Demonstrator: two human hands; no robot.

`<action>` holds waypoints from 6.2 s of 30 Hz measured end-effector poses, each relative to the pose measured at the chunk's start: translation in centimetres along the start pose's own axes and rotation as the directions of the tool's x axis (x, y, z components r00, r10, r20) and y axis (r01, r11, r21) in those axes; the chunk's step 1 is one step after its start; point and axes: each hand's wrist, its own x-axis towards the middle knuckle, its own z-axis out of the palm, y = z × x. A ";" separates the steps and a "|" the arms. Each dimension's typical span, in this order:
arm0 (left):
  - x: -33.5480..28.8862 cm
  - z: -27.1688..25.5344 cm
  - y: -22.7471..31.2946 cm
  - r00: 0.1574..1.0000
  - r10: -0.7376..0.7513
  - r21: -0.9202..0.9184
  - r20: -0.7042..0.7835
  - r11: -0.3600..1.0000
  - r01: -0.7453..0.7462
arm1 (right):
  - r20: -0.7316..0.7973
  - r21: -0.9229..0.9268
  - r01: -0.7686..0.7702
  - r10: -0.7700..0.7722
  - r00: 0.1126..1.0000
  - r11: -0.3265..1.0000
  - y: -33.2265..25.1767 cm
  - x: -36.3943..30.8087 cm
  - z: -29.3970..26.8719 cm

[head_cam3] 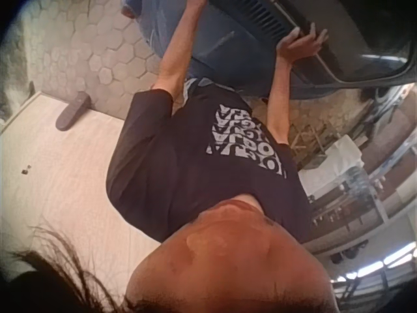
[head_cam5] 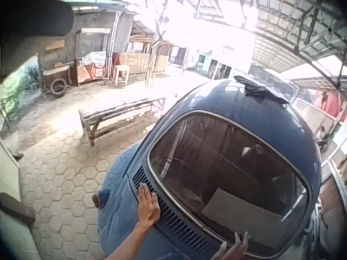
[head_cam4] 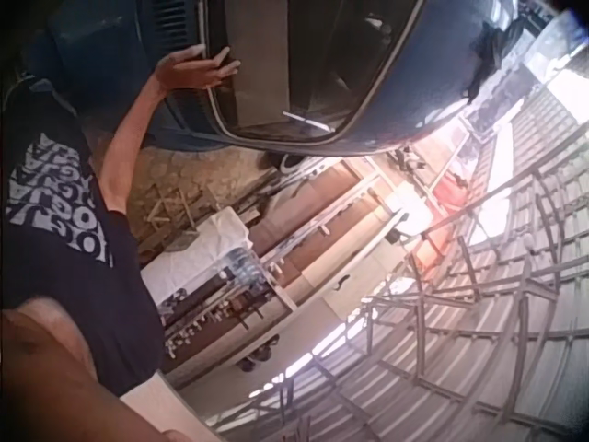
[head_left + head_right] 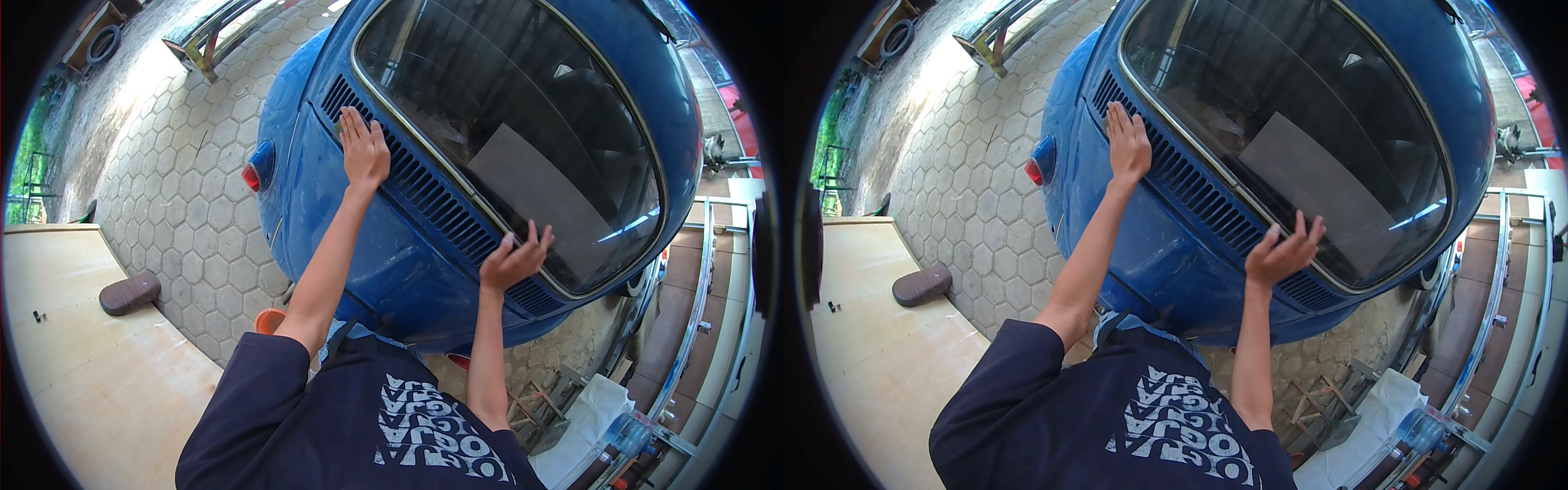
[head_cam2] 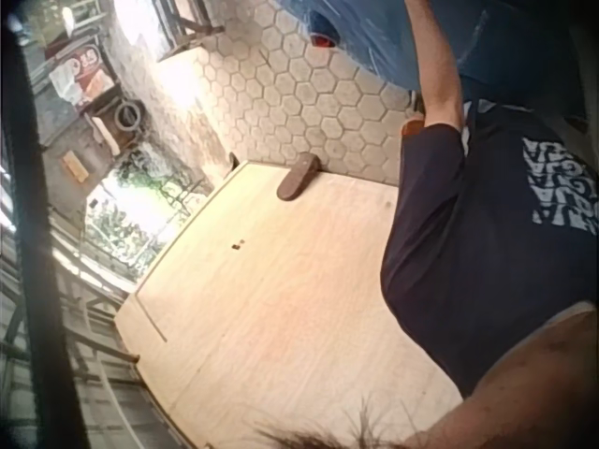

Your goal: The person dips sandpaper into a bucket of water and rubs the rear panel of a car with the sandpaper.

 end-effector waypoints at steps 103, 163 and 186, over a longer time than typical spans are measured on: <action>-43.9 -36.6 -32.1 0.580 -0.557 -0.341 0.594 0.479 0.809 | 0.962 -0.105 -0.790 -0.139 -0.234 0.604 -23.5 -49.8 -13.6; -32.5 -48.2 -47.9 0.801 -0.580 0.596 0.149 0.699 0.395 | 0.873 0.350 -0.661 0.487 -0.026 -0.663 -10.8 -37.2 -12.6; -13.6 3.8 3.1 0.989 -0.035 0.220 -0.144 0.973 0.066 | -0.203 0.270 -0.610 0.663 0.720 0.745 11.8 -9.0 -10.1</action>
